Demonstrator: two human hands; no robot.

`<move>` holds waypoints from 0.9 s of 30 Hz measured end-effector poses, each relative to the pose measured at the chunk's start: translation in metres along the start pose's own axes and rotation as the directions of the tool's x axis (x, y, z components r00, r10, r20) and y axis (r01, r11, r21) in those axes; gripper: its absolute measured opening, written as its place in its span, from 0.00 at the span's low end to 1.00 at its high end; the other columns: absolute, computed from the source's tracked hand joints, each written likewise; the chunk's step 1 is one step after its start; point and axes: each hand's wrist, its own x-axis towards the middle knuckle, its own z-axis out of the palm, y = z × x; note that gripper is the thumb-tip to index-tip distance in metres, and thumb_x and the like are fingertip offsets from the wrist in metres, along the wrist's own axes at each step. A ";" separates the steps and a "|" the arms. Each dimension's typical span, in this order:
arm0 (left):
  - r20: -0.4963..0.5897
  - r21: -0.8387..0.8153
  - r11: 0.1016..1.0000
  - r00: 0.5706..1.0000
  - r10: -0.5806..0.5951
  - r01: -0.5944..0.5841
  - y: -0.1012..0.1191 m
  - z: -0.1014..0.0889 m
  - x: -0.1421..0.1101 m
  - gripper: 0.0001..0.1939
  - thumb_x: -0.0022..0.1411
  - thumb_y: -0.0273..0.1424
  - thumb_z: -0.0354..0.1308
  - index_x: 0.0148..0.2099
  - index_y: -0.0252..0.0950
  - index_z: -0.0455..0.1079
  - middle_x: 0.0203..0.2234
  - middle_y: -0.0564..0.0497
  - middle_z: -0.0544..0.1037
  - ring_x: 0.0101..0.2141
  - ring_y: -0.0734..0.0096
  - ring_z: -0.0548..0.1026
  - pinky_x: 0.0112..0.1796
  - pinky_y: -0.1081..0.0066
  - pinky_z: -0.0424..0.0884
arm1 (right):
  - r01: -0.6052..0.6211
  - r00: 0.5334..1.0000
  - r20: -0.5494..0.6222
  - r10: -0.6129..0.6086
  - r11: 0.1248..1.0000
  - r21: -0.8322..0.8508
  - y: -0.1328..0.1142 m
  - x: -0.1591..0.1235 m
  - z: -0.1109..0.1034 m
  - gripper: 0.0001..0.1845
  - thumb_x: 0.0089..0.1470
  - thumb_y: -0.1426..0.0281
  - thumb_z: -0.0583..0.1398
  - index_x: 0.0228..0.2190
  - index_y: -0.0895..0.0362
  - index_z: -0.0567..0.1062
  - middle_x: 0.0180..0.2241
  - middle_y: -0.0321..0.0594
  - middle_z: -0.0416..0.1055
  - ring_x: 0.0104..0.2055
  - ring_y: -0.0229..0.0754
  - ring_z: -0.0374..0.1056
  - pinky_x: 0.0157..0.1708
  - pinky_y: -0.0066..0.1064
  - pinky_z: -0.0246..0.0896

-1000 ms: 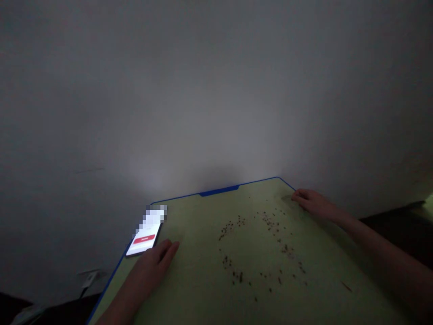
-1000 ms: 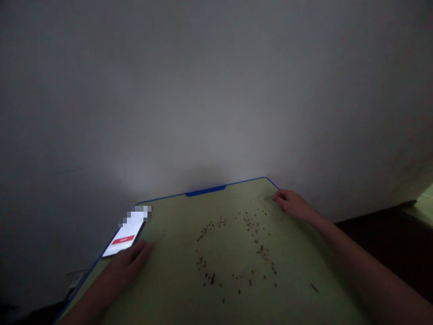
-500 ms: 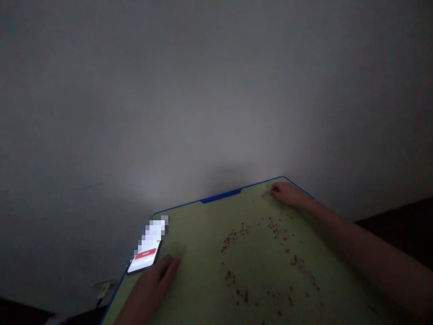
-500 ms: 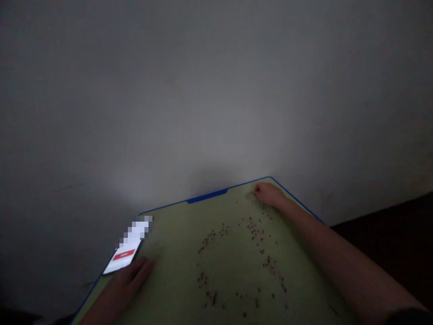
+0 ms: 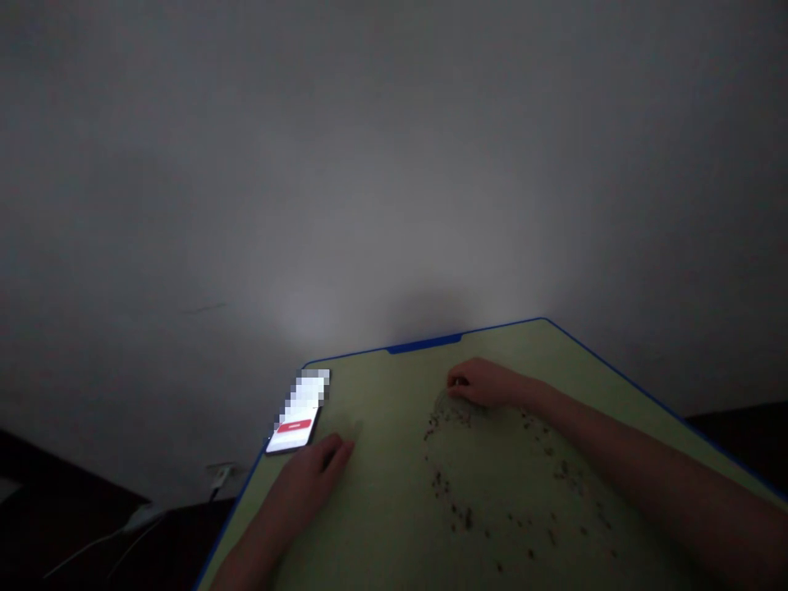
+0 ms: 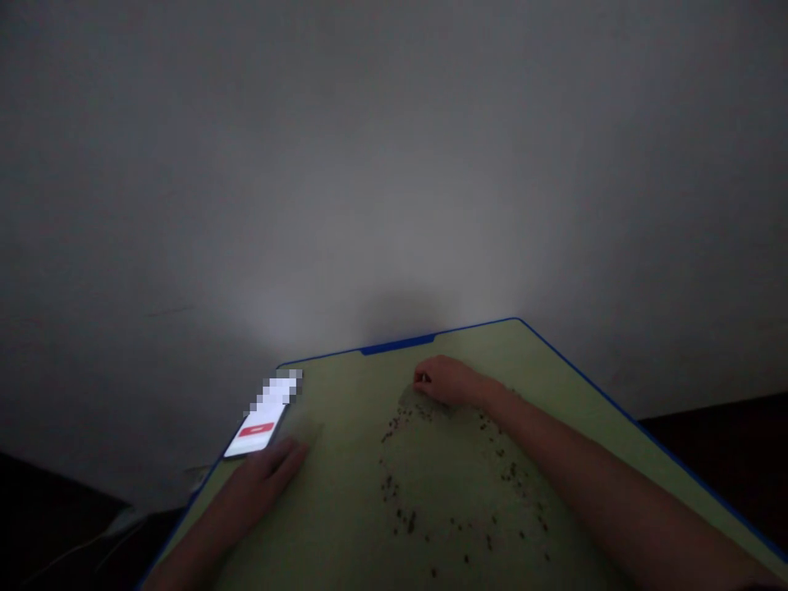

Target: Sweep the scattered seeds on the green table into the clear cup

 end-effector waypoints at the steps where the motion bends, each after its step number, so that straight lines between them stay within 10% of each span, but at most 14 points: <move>1: -0.001 0.005 1.000 1.000 -0.001 0.001 0.000 0.000 0.000 0.21 0.60 0.48 0.40 0.30 0.39 0.66 0.27 0.51 0.75 0.31 0.63 0.72 0.32 0.68 0.63 | 0.034 0.999 0.014 -0.034 0.999 0.001 -0.006 -0.001 -0.001 0.10 0.54 0.69 0.57 0.33 0.57 0.78 0.31 0.40 0.77 0.32 0.39 0.70 0.32 0.27 0.59; 8: -0.017 0.046 0.999 1.000 0.006 -0.005 0.002 0.001 -0.003 0.22 0.61 0.48 0.38 0.29 0.39 0.63 0.26 0.51 0.74 0.30 0.66 0.72 0.31 0.70 0.63 | 0.131 0.988 -0.073 -0.139 0.986 -0.101 -0.040 0.000 -0.018 0.13 0.60 0.68 0.52 0.35 0.59 0.75 0.34 0.45 0.76 0.35 0.43 0.70 0.33 0.30 0.58; 15: -0.031 0.044 0.999 0.999 0.024 -0.022 -0.001 0.002 -0.002 0.22 0.62 0.48 0.38 0.30 0.39 0.65 0.27 0.52 0.75 0.30 0.66 0.72 0.31 0.71 0.62 | 0.264 0.962 -0.008 -0.273 0.935 -0.237 -0.081 -0.005 0.021 0.13 0.53 0.79 0.55 0.38 0.58 0.75 0.31 0.46 0.77 0.34 0.46 0.72 0.32 0.31 0.59; 27: -0.059 0.051 0.997 0.997 0.057 -0.054 -0.006 0.008 0.001 0.23 0.62 0.48 0.38 0.29 0.38 0.64 0.24 0.51 0.72 0.28 0.66 0.71 0.29 0.70 0.59 | 0.421 0.906 0.052 -0.421 0.907 0.014 -0.044 -0.097 -0.001 0.16 0.57 0.79 0.52 0.33 0.55 0.78 0.35 0.40 0.76 0.40 0.40 0.69 0.41 0.32 0.61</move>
